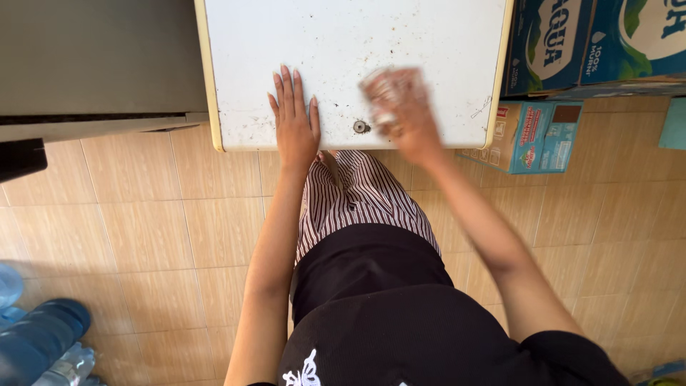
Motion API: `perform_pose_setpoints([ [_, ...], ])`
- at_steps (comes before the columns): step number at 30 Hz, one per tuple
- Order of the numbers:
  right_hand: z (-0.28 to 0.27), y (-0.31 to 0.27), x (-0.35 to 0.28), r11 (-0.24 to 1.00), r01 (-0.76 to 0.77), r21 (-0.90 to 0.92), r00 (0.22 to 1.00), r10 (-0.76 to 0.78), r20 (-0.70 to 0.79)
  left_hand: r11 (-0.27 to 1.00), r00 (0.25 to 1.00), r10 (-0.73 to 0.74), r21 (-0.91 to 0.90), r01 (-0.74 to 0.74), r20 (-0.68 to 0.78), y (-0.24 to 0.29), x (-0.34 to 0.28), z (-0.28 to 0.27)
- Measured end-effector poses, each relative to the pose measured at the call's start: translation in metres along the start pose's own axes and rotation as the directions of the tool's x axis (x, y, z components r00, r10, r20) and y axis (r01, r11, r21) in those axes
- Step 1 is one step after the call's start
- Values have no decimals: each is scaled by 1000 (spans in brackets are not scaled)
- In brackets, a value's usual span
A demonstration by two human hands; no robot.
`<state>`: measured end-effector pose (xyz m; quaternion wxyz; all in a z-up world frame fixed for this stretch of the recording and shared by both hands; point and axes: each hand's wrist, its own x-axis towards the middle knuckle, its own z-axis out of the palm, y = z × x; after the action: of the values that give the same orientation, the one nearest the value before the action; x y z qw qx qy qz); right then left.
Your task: The person arranges small snack packets on a shelf, then wipes the top and glass door of a chest freezer with a cloth. The person handles snack packets and a cloth while cleaning the freezer surfaces.
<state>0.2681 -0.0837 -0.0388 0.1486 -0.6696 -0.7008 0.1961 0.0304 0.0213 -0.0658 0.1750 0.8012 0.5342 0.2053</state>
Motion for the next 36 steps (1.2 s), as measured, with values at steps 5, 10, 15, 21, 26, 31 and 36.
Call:
perform_pose_setpoints([
  [5, -42, 89, 19, 967, -256, -15, 965, 254, -69, 999, 1000, -24, -21, 25, 10, 3, -2, 0],
  [10, -62, 155, 111, 853, -516, -83, 836, 479, -268, 998, 996, -60, -16, 61, 65, 4, 1, 1],
  [15, -6, 56, 170, 965, -245, -97, 894, 186, -408, 998, 996, -60, -21, 61, 66, 2, 2, -1],
  [21, 3, -50, 123, 984, 118, -130, 987, -101, 129, 993, 997, -68, -90, 71, 43, 8, -2, -6],
  [26, -63, 33, 121, 982, -113, 152, 994, 113, 3, 996, 996, -59, -57, 63, 69, 10, 5, -11],
  [31, -112, 160, 191, 934, -342, -101, 902, 296, -313, 994, 987, -69, -74, 81, 146, 12, 7, -12],
  [36, -80, 177, 298, 880, -472, -60, 858, 442, -262, 987, 990, -112, -102, 121, 91, 10, 2, -6],
])
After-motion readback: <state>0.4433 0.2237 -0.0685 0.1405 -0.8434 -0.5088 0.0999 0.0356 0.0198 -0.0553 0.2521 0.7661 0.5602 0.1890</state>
